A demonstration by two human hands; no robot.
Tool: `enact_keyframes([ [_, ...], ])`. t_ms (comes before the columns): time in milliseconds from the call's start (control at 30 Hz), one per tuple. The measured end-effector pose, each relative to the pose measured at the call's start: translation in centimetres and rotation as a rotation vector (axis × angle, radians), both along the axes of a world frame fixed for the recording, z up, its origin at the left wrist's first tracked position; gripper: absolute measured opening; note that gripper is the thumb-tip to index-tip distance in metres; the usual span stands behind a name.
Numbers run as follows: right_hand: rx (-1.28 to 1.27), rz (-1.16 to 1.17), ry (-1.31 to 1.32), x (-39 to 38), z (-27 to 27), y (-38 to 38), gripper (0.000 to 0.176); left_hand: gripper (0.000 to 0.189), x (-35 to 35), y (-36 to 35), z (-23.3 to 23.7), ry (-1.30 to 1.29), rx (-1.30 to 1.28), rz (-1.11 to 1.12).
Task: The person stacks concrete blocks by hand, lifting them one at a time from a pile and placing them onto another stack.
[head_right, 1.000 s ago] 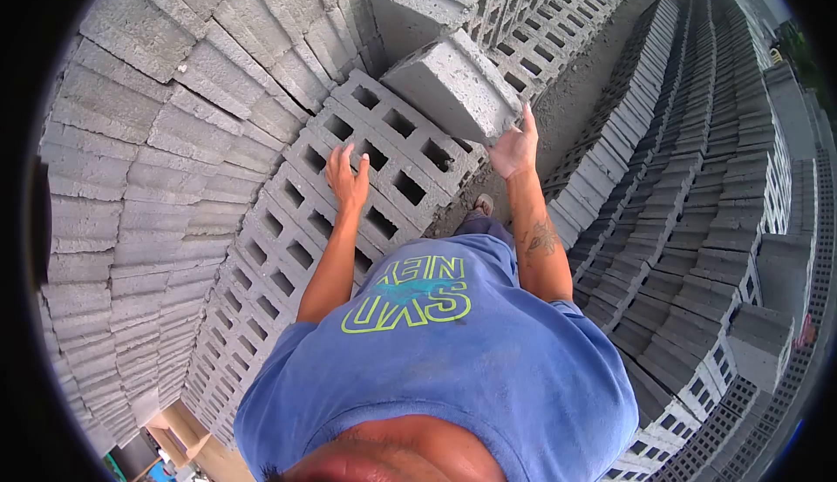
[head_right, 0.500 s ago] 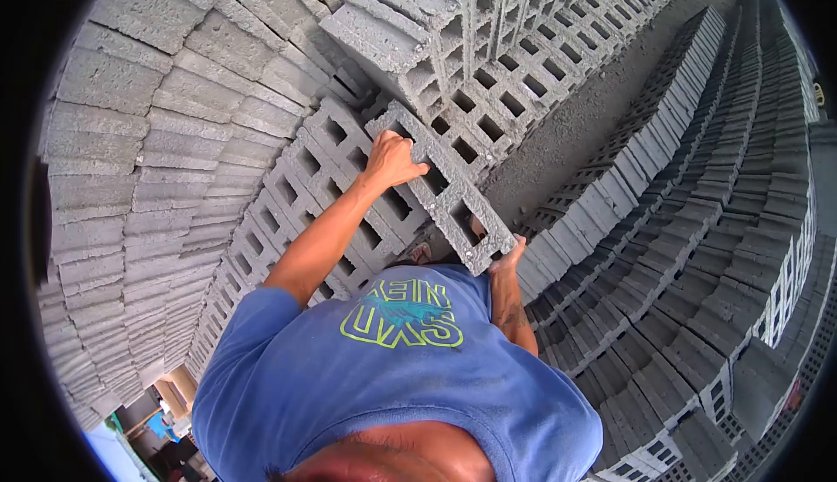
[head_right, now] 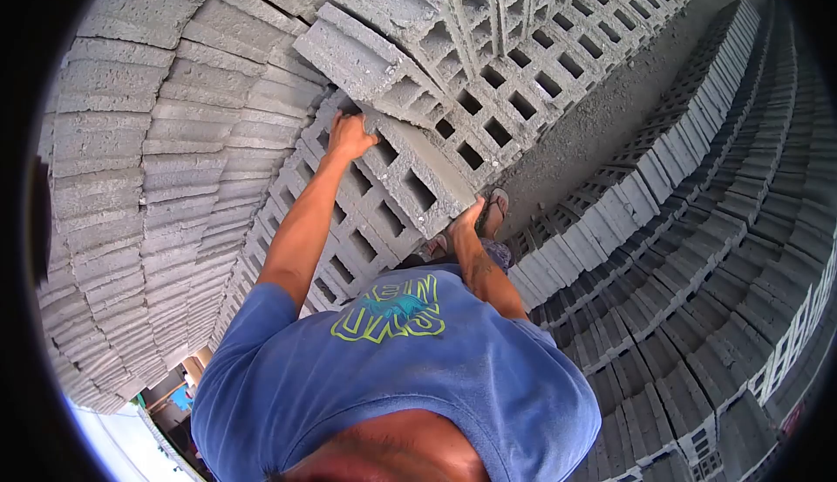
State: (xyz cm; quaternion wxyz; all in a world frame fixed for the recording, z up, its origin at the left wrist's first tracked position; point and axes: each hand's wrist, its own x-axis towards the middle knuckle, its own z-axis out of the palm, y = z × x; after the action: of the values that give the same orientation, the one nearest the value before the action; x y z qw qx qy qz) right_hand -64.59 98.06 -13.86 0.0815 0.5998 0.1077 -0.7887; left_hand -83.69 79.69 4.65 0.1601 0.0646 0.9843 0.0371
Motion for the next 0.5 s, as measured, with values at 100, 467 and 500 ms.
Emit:
enact_keyframes([
  [100, -0.085, -0.059, 0.027, -1.2, -6.3, -3.0, 0.067, 0.051, -0.3, -0.8, -2.1, 0.055, -0.058, 0.017],
  [467, 0.023, 0.067, 0.162, -1.4, -5.0, -1.1, 0.051, 0.049, 0.8, 0.2, -1.4, 0.08, -0.005, 0.051],
  [500, 0.016, 0.085, 0.16, -1.0, -5.5, -1.0, 0.051, 0.05, 1.7, 0.1, -1.2, 0.069, 0.027, 0.019],
])
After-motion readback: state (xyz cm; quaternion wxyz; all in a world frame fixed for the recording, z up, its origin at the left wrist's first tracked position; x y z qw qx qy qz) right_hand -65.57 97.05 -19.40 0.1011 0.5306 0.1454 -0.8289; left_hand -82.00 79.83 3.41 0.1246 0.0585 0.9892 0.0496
